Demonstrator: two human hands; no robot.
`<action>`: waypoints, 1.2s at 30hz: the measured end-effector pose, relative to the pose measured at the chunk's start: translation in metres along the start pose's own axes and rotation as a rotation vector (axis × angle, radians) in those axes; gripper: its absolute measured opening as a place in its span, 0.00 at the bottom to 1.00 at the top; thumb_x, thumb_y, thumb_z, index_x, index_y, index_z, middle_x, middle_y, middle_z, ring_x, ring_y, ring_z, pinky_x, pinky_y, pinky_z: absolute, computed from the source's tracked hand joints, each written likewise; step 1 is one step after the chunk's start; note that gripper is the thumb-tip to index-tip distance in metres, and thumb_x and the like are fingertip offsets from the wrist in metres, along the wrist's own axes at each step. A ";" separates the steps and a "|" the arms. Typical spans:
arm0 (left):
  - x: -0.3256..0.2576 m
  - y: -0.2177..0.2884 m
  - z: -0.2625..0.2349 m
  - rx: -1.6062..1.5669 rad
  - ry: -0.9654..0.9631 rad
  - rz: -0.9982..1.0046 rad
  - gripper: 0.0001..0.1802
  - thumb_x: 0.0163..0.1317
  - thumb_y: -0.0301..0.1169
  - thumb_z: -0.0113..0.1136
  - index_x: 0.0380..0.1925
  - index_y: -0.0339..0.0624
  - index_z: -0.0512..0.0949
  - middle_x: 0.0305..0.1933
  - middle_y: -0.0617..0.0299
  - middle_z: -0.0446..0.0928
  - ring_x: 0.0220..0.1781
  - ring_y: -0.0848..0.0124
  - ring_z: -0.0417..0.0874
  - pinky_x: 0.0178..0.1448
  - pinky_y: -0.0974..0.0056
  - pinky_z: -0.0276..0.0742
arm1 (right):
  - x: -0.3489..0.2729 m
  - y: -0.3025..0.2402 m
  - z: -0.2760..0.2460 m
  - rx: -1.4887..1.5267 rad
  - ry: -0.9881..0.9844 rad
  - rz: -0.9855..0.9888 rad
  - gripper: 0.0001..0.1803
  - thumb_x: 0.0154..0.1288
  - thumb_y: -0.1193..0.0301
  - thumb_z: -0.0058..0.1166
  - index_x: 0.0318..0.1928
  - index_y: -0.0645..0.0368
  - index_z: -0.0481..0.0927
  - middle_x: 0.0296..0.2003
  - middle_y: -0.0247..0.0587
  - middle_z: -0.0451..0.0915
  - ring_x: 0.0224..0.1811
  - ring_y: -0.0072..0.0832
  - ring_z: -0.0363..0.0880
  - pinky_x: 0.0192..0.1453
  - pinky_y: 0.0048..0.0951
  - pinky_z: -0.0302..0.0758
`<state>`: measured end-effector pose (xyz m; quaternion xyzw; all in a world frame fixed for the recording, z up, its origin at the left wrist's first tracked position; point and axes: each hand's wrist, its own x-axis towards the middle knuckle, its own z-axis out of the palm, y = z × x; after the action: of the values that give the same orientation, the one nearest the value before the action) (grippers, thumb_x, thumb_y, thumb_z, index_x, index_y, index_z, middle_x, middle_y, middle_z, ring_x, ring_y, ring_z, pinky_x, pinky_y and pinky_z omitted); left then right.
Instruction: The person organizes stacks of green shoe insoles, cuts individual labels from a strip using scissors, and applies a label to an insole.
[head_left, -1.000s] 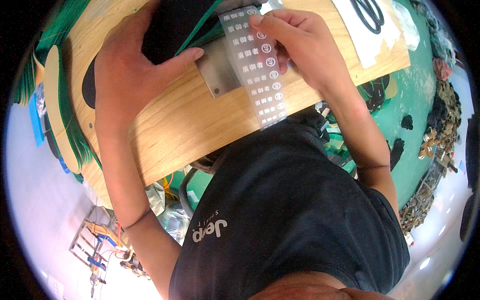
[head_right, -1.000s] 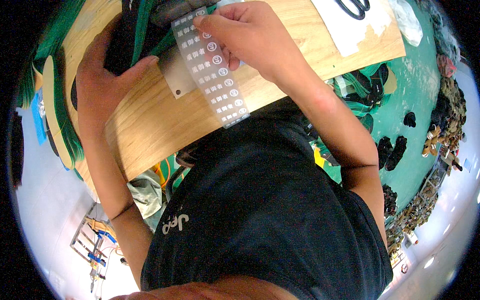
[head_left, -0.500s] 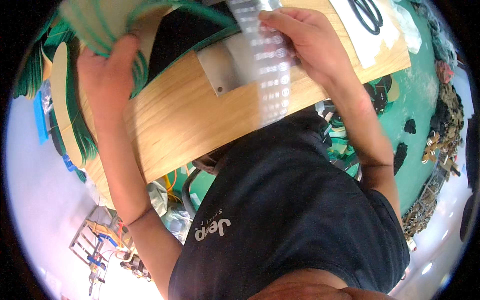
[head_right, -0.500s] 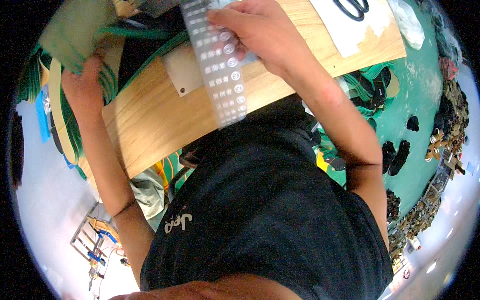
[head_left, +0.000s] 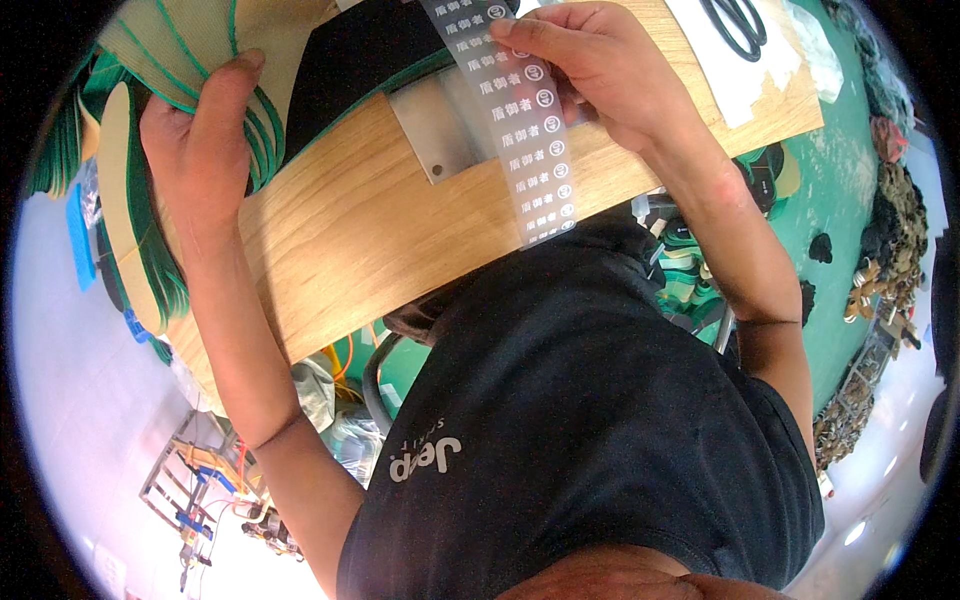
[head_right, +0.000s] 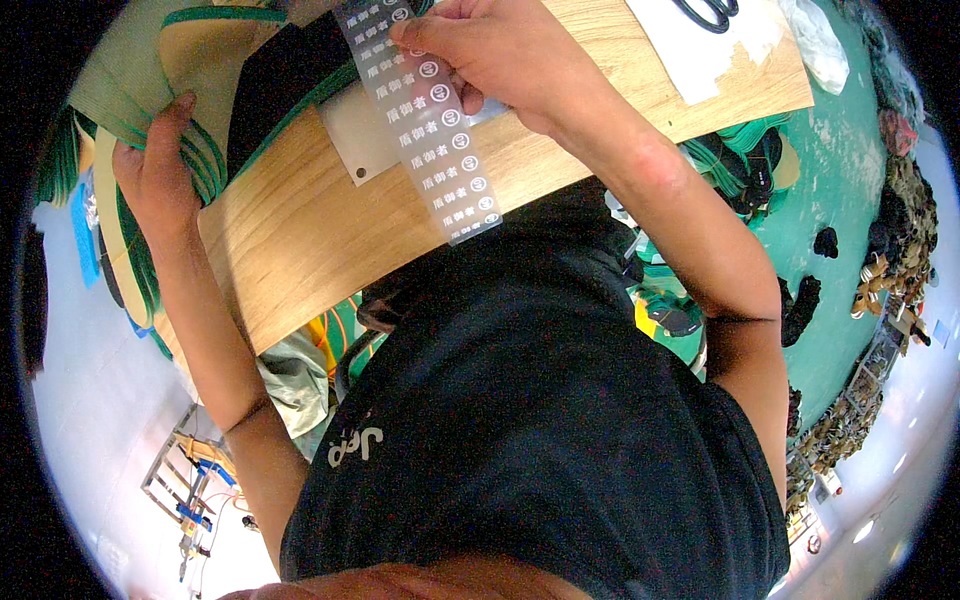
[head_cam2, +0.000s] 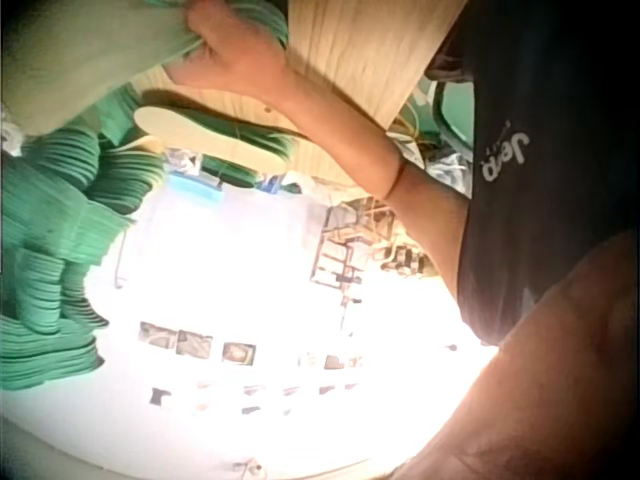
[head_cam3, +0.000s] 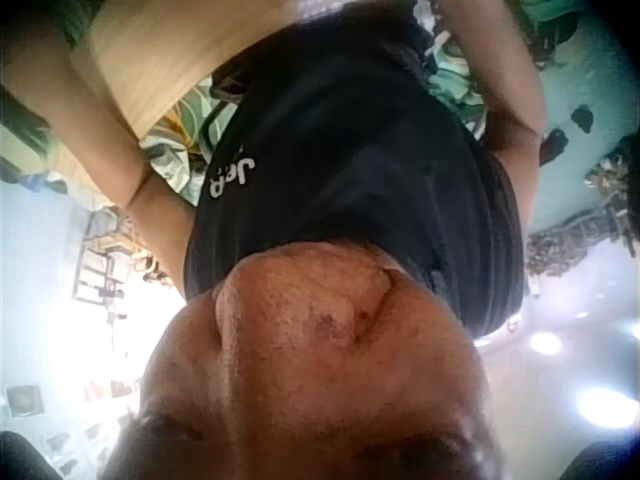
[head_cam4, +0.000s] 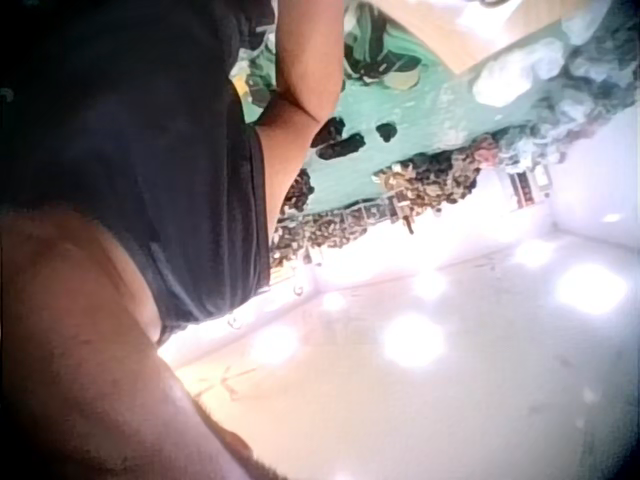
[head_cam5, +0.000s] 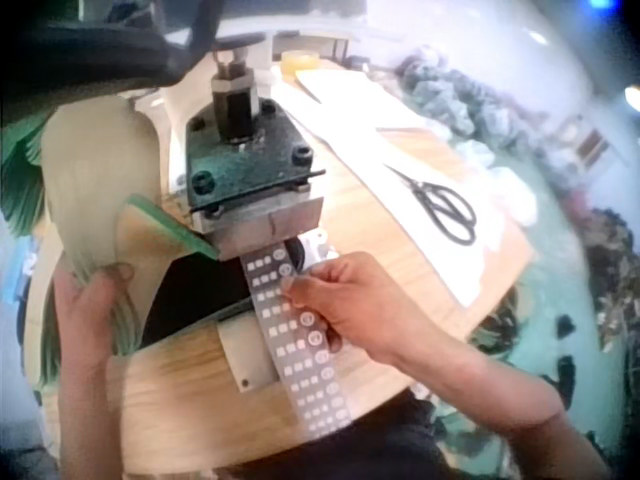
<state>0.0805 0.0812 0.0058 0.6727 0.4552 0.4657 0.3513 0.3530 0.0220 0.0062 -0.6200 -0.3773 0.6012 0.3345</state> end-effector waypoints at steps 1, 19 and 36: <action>0.000 0.000 0.000 -0.004 -0.004 0.002 0.10 0.59 0.30 0.63 0.37 0.36 0.82 0.36 0.67 0.81 0.39 0.78 0.76 0.48 0.73 0.70 | 0.000 0.000 0.000 0.002 -0.003 -0.006 0.14 0.69 0.66 0.54 0.30 0.64 0.81 0.17 0.31 0.75 0.15 0.17 0.70 0.17 0.20 0.66; -0.008 0.016 0.023 0.409 -0.265 0.122 0.20 0.50 0.41 0.72 0.37 0.38 0.81 0.32 0.53 0.83 0.35 0.60 0.84 0.41 0.60 0.77 | -0.004 0.001 0.003 -0.030 0.021 -0.004 0.19 0.72 0.63 0.52 0.26 0.63 0.79 0.15 0.32 0.74 0.15 0.18 0.71 0.17 0.20 0.68; -0.005 0.013 0.018 0.444 -0.213 0.210 0.15 0.52 0.34 0.68 0.37 0.36 0.81 0.32 0.50 0.82 0.36 0.59 0.85 0.41 0.61 0.78 | -0.014 0.037 -0.025 0.394 0.134 -0.307 0.11 0.71 0.67 0.53 0.38 0.64 0.80 0.28 0.33 0.81 0.26 0.17 0.78 0.30 0.19 0.75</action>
<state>0.1007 0.0717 0.0099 0.8221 0.4344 0.3147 0.1907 0.3801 -0.0074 -0.0179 -0.5168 -0.3197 0.5628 0.5603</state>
